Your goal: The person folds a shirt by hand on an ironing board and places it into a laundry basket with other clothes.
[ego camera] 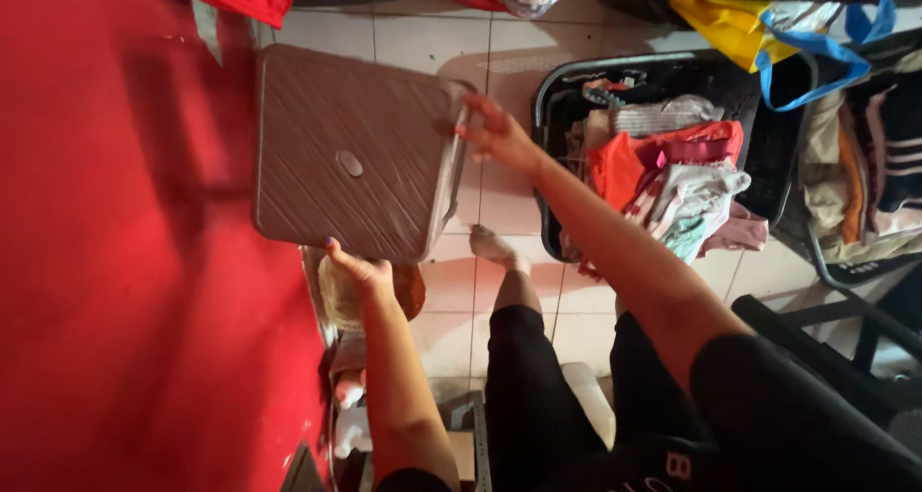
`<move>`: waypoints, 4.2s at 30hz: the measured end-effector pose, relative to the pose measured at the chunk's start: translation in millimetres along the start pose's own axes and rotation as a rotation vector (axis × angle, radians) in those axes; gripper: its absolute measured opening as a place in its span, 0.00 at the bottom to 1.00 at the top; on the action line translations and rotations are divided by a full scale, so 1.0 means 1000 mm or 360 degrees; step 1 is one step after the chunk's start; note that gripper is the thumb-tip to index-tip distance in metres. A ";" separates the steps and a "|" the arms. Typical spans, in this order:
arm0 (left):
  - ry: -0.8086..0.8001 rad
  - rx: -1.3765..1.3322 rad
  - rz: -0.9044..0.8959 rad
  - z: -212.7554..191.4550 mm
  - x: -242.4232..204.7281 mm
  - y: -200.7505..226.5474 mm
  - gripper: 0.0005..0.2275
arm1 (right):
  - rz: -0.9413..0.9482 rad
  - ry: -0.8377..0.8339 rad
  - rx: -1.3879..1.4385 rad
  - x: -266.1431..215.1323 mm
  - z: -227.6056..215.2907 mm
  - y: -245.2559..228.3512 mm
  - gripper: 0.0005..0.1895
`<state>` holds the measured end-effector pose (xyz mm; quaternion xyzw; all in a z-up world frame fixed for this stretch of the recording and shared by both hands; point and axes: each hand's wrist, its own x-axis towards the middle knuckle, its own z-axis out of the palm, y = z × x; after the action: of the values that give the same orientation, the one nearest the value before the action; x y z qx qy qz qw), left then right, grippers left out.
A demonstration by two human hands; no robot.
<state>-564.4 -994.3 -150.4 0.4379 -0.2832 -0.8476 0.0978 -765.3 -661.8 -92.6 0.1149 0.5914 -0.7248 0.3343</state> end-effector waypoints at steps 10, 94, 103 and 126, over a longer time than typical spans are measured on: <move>0.0472 0.0097 0.0128 0.028 0.022 -0.007 0.41 | 0.0345 -0.0081 -0.0420 -0.252 -0.050 0.139 0.27; -0.1660 0.2969 0.1293 0.227 -0.304 -0.723 0.31 | -0.0576 0.1413 -0.0947 -0.276 -0.567 0.287 0.33; -0.1564 0.2613 0.0451 0.177 -0.380 -0.675 0.35 | -0.0278 0.0757 -0.1459 -0.310 -0.522 0.225 0.49; -0.1152 0.3346 0.1377 0.120 -0.277 -0.454 0.29 | -0.0665 0.0137 -0.2402 -0.337 -0.300 0.214 0.32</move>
<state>-457.2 -460.1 -162.2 -0.0927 -0.9739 -0.1714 -0.1168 -448.5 -280.7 -152.9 -0.2291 0.9458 -0.1696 0.1555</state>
